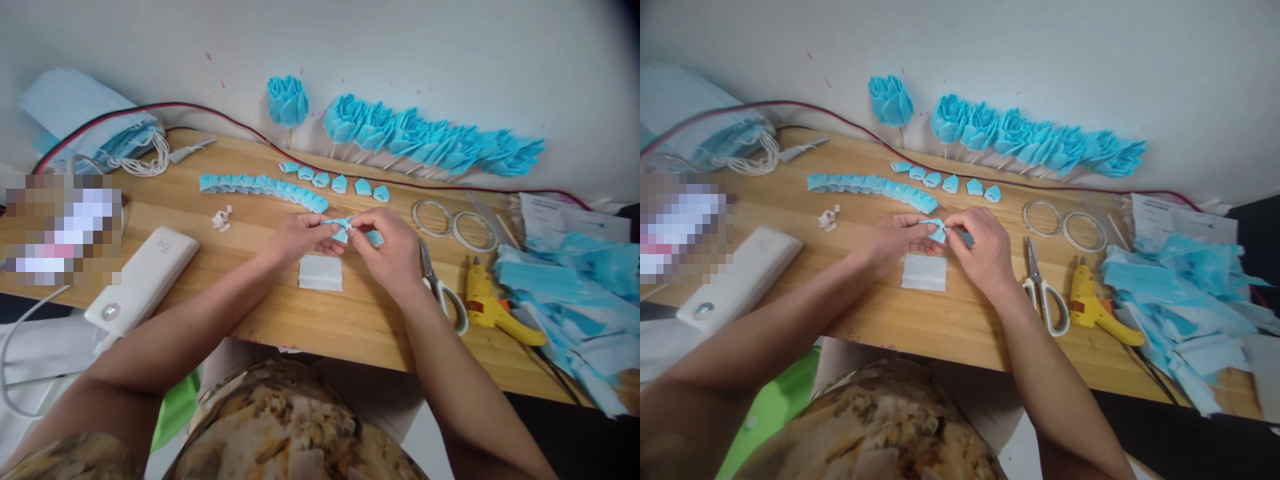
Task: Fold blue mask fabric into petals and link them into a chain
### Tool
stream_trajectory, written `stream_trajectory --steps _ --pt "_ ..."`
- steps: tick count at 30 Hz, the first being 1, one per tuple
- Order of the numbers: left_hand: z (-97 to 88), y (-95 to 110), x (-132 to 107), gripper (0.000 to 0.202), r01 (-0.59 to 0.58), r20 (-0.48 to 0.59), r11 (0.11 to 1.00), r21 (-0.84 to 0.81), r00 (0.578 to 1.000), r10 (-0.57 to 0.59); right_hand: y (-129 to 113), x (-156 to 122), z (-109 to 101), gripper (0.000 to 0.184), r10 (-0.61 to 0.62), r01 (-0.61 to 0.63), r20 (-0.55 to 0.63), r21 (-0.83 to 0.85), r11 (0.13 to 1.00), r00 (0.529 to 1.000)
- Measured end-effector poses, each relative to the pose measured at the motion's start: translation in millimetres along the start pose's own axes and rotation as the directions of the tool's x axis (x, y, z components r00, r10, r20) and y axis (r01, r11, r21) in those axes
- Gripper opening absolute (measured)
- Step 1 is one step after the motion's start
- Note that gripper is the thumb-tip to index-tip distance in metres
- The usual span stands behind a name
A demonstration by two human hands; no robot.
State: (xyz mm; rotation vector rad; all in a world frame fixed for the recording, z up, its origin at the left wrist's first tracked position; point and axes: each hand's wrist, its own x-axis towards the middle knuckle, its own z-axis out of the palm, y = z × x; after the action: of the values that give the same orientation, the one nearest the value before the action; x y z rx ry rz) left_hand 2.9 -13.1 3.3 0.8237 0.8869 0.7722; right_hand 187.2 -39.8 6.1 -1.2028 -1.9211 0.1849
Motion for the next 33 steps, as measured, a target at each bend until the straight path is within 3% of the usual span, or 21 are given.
stream_trajectory --steps 10,16,24,31,33 --pt "-0.7 -1.1 -1.1 0.006 -0.042 -0.020 0.996 0.073 0.999 0.044 10.4 -0.6 -2.3 0.019 -0.140 0.147 0.066 -0.123 0.981 0.988" --pt "-1.5 -1.1 -1.1 0.006 -0.075 -0.028 0.995 0.065 0.997 0.077 8.1 0.2 -4.5 0.024 -0.173 0.178 0.054 -0.101 0.979 0.983" --pt "-2.9 -2.7 0.1 0.009 -0.078 -0.027 0.992 0.099 0.996 0.081 -2.6 2.9 -7.4 0.020 0.086 -0.095 0.107 0.088 0.992 0.991" --pt "0.1 -1.4 -2.0 0.005 -0.091 -0.027 0.992 0.089 0.995 0.094 -3.2 1.3 1.1 0.001 0.278 -0.298 0.118 0.216 0.930 0.953" --pt "0.3 -1.1 -2.1 0.005 -0.093 -0.023 0.992 0.087 0.995 0.095 -1.5 0.8 3.8 0.010 0.334 -0.353 0.115 0.255 0.900 0.936"
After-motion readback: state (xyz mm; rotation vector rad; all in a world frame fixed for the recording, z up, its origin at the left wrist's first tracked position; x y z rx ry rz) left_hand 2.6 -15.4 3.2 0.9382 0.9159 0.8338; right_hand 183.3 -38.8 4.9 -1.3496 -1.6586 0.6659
